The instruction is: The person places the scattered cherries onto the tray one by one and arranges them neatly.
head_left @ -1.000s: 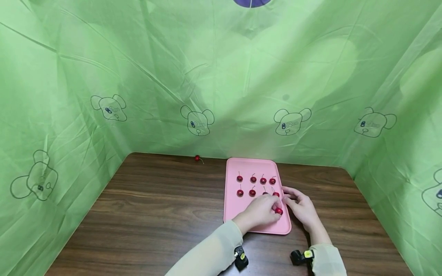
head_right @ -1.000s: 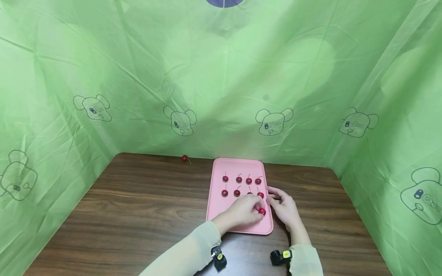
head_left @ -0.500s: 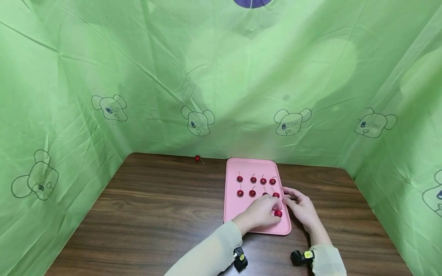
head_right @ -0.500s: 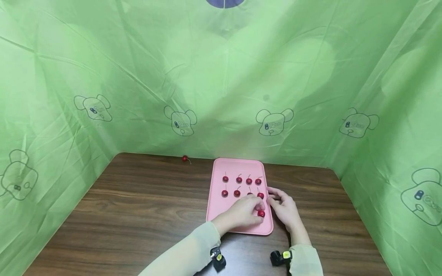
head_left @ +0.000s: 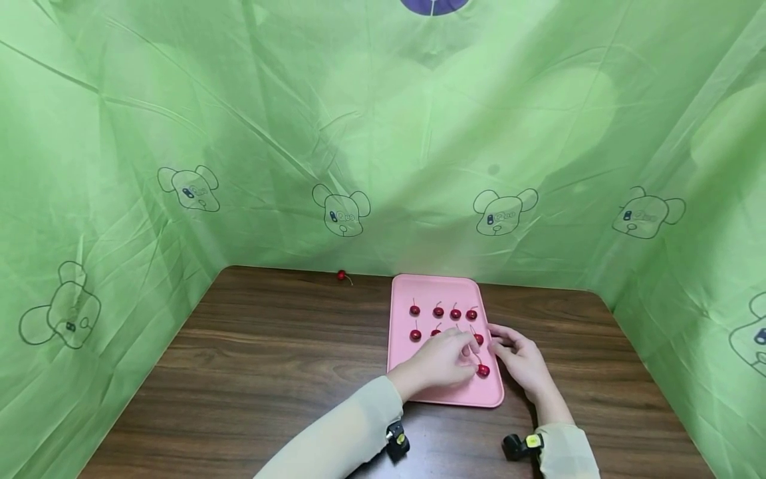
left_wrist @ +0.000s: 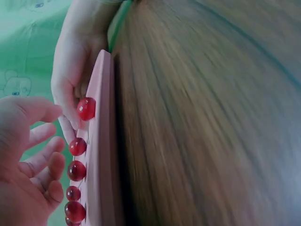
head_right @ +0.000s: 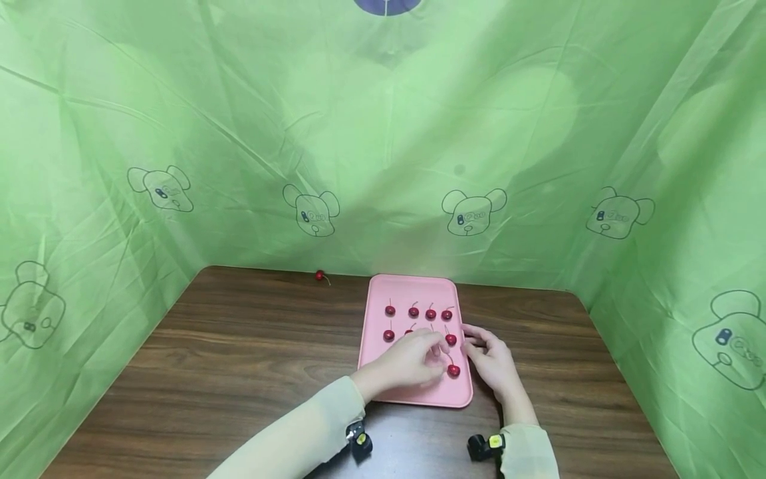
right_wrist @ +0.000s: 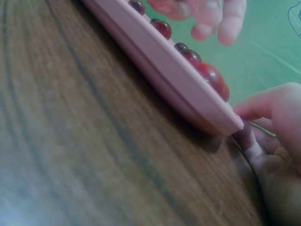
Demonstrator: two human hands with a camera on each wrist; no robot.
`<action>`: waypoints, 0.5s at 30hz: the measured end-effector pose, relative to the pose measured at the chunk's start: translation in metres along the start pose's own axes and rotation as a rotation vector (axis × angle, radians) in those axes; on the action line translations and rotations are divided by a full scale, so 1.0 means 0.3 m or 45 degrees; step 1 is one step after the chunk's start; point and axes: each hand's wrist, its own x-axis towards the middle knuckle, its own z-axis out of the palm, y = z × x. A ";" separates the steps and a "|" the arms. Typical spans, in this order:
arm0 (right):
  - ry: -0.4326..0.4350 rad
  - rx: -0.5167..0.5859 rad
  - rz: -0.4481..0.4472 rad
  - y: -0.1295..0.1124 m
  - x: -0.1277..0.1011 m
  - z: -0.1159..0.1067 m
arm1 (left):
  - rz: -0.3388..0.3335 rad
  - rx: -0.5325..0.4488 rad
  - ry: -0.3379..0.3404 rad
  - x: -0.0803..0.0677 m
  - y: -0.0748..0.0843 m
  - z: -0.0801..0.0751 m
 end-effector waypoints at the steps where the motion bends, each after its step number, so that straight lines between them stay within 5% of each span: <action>1: 0.003 -0.002 0.001 0.000 0.000 -0.001 | 0.005 0.019 0.000 -0.003 0.000 -0.009; 8: 0.005 -0.031 0.013 -0.004 0.004 -0.002 | 0.062 0.107 0.012 -0.032 -0.020 -0.093; 15: -0.007 -0.034 0.057 -0.007 -0.002 0.000 | 0.014 0.141 0.061 -0.058 -0.142 -0.181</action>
